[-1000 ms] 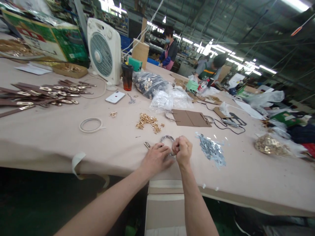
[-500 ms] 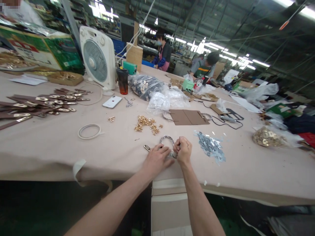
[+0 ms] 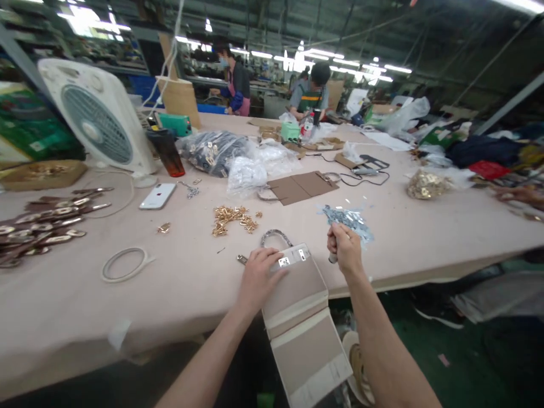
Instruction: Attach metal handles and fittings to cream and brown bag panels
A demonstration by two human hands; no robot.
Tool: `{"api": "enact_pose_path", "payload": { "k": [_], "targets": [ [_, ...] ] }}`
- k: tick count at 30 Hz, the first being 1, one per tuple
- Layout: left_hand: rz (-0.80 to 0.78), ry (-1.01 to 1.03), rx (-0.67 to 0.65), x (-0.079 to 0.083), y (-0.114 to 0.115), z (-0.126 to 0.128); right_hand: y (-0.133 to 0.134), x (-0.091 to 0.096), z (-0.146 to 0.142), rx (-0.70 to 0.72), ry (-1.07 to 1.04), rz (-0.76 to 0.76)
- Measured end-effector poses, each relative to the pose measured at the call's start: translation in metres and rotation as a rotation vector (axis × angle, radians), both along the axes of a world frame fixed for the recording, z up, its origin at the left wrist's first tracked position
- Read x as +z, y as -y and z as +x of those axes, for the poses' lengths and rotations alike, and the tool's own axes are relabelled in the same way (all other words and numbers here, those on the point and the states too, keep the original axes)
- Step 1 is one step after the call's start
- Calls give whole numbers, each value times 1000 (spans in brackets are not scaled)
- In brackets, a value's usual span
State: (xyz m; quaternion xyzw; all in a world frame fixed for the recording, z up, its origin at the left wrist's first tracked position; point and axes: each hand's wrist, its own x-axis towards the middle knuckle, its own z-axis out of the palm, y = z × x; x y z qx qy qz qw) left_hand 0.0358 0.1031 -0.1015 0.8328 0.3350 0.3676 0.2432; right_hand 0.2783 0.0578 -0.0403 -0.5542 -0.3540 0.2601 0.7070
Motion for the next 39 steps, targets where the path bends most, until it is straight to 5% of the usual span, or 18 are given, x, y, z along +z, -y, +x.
{"api": "enact_pose_path", "payload": {
  "k": [5, 14, 19, 23, 33, 36, 39],
  "targets": [
    [-16, 51, -36, 2, -5, 13, 2, -15, 34, 39, -157, -82],
    [103, 123, -119, 13, -16, 30, -20, -28, 40, 519, -93, -640],
    [-9, 41, -128, 1, -22, 33, -24, -27, 40, 561, -123, -647],
    [-69, 15, -123, -4, -24, 32, -23, -21, 36, 585, 76, -537],
    [25, -64, -115, -2, -22, 30, -21, -29, 30, 236, 629, -606],
    [16, -62, -104, -3, -23, 29, -18, -12, 21, 39, 678, -425],
    [-5, -58, -98, -4, -23, 27, -13, 10, 1, -101, 467, -114]
  ]
}}
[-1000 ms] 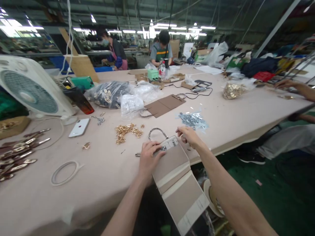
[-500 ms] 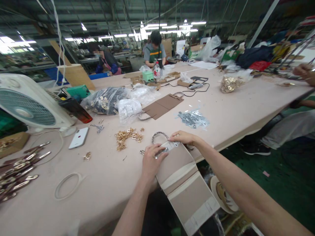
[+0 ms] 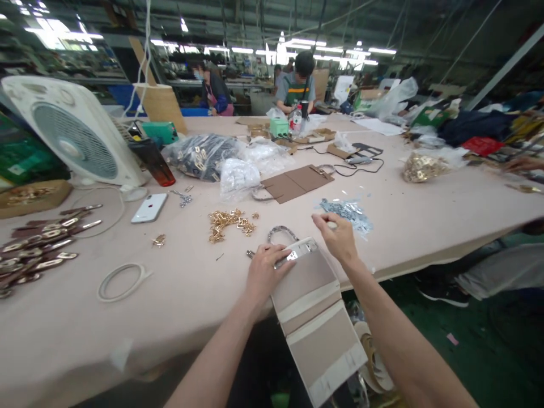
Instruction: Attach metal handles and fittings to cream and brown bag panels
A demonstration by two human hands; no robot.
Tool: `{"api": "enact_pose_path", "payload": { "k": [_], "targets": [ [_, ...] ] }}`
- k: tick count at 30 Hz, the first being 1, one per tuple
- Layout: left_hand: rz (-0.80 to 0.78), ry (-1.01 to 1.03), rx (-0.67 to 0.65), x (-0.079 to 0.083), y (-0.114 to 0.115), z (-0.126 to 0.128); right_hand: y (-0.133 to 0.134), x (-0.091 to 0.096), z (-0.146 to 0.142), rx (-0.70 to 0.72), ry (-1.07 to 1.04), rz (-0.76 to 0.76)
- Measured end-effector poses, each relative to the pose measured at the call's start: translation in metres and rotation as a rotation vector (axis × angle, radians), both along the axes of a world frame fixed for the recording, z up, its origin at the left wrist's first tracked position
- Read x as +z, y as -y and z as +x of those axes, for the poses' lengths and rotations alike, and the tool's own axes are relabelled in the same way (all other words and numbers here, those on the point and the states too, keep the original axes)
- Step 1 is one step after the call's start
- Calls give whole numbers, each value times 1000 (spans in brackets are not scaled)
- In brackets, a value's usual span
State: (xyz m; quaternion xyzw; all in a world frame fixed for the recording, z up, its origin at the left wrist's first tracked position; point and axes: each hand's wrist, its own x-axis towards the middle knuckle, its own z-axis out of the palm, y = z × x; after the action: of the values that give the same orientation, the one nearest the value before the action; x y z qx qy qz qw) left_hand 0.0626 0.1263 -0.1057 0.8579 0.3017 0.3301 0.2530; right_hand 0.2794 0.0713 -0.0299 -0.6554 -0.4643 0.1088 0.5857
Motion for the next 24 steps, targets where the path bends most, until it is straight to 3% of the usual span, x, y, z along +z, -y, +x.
{"api": "enact_pose_path", "payload": {
  "k": [3, 8, 12, 17, 24],
  "targets": [
    [7, 0, -9, 1, 1, -3, 0, 7, -29, 99, -354, 242],
    [70, -6, -49, 8, 3, -7, -8, -23, -71, 263, -569, 377],
    [100, -21, -41, 7, 3, -9, -10, -41, -88, 308, -573, 443],
    [91, -19, -37, 4, 2, -11, -8, -42, -100, 316, -508, 447],
    [63, -32, -51, 8, 1, -14, -12, -48, -107, 221, -336, 377]
  ]
}}
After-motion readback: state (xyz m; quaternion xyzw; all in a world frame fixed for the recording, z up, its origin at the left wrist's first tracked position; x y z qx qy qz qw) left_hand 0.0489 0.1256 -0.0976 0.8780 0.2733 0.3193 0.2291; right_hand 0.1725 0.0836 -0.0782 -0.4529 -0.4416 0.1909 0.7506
